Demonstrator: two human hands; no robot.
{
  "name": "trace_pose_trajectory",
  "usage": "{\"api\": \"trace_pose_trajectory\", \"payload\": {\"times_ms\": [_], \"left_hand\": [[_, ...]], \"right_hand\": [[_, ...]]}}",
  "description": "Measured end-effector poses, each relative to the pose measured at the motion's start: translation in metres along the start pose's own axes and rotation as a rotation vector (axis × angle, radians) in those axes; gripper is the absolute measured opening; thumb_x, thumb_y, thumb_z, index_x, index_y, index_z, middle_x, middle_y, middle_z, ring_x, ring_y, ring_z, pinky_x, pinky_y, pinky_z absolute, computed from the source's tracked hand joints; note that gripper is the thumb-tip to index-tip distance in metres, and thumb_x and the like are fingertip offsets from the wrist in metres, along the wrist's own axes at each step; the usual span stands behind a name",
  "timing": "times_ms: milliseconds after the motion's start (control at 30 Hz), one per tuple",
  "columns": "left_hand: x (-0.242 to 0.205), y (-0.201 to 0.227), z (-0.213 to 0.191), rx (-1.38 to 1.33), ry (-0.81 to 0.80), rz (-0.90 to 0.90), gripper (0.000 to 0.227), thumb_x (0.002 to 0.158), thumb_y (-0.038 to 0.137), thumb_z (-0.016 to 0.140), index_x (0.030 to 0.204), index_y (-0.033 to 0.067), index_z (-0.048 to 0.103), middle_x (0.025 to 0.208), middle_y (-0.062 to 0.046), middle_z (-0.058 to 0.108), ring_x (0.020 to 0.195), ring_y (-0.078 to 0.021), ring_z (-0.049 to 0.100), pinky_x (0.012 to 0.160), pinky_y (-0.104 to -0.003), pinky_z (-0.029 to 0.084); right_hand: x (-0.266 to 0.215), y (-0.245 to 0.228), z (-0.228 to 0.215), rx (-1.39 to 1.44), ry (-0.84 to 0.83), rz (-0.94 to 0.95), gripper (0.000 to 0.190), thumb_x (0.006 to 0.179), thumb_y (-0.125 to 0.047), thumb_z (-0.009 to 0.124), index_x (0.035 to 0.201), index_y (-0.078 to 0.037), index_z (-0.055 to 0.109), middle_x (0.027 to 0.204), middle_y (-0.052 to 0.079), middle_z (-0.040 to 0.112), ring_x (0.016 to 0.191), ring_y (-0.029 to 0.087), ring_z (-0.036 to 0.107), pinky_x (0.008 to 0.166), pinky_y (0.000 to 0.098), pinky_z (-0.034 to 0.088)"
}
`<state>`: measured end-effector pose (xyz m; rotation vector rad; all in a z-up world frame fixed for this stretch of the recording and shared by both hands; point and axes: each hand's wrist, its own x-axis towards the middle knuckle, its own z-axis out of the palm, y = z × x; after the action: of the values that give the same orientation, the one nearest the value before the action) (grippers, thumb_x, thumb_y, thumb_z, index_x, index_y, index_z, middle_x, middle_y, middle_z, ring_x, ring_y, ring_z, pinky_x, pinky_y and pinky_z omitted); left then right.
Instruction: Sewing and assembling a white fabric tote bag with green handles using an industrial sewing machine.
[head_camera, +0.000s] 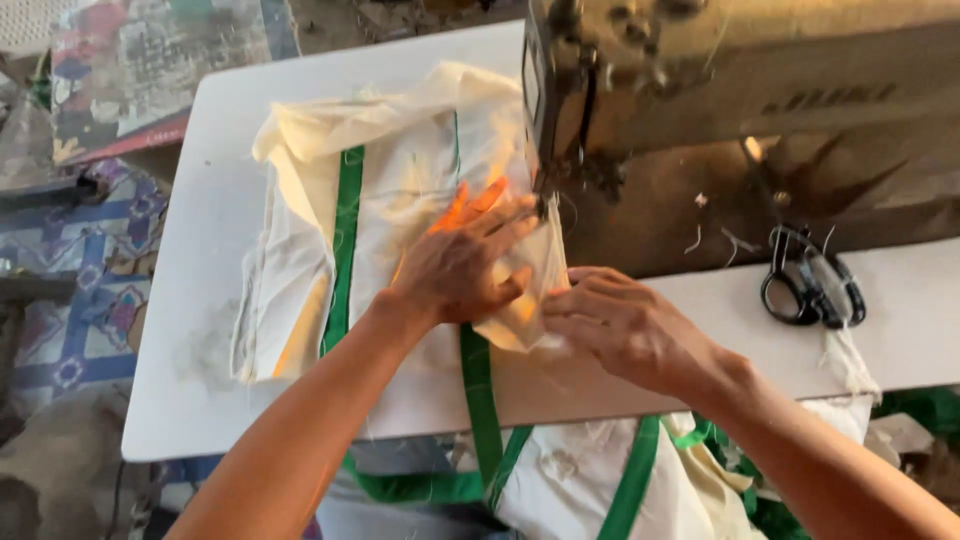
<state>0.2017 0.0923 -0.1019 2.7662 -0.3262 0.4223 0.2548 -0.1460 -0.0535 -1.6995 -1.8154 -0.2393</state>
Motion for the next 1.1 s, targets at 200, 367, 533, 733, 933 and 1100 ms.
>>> {"api": "trace_pose_trajectory", "payload": {"times_ms": [200,367,533,733,933,1100], "left_hand": [[-0.039,0.051,0.011,-0.17,0.042,0.026,0.029,0.083,0.034,0.074,0.105,0.0142,0.074,0.14,-0.007,0.066,0.137,-0.0345,0.056,0.12,-0.055,0.037],[-0.047,0.057,0.008,-0.241,0.145,0.022,0.025,0.088,0.033,0.072,0.101,0.0113,0.074,0.136,-0.007,0.068,0.134,-0.0344,0.058,0.12,-0.053,0.038],[-0.047,0.053,0.012,-0.269,0.187,0.035,0.029,0.092,0.036,0.071,0.11,0.0127,0.076,0.133,-0.01,0.07,0.133,-0.0363,0.06,0.12,-0.053,0.038],[-0.046,0.052,0.015,-0.289,0.154,-0.006,0.041,0.09,0.035,0.073,0.127,0.017,0.07,0.135,-0.009,0.067,0.138,-0.0358,0.055,0.123,-0.052,0.036],[-0.042,0.047,0.011,-0.263,0.135,0.038,0.039,0.085,0.029,0.068,0.12,0.0134,0.073,0.141,-0.009,0.064,0.136,-0.0391,0.055,0.12,-0.057,0.036],[-0.018,0.02,0.023,-0.254,0.134,0.042,0.031,0.084,0.035,0.071,0.107,0.0139,0.073,0.144,-0.008,0.062,0.138,-0.0392,0.053,0.12,-0.061,0.033]], "right_hand": [[-0.024,-0.004,0.012,0.155,0.076,0.219,0.002,0.092,-0.008,0.073,0.093,-0.007,0.073,0.098,0.009,0.074,0.097,0.035,0.073,0.1,0.0521,0.055],[-0.022,-0.014,0.01,0.007,0.075,0.09,0.01,0.097,-0.012,0.067,0.09,-0.007,0.072,0.095,0.007,0.072,0.089,0.031,0.071,0.1,0.0529,0.055],[-0.022,-0.012,0.011,-0.027,0.049,0.033,0.018,0.102,-0.01,0.058,0.093,-0.002,0.071,0.093,0.01,0.07,0.086,0.031,0.07,0.103,0.0544,0.055],[-0.007,-0.012,0.001,-0.021,0.015,-0.038,0.022,0.105,-0.008,0.051,0.098,0.002,0.069,0.095,0.013,0.068,0.09,0.035,0.068,0.103,0.0564,0.053],[-0.001,0.001,-0.006,0.074,-0.035,-0.056,0.03,0.105,-0.008,0.044,0.1,0.005,0.071,0.093,0.015,0.069,0.087,0.037,0.07,0.095,0.0581,0.058],[-0.001,0.051,0.008,0.115,-0.1,-0.032,0.025,0.101,-0.001,0.049,0.094,0.001,0.073,0.081,0.012,0.069,0.079,0.036,0.071,0.093,0.0624,0.058]]}}
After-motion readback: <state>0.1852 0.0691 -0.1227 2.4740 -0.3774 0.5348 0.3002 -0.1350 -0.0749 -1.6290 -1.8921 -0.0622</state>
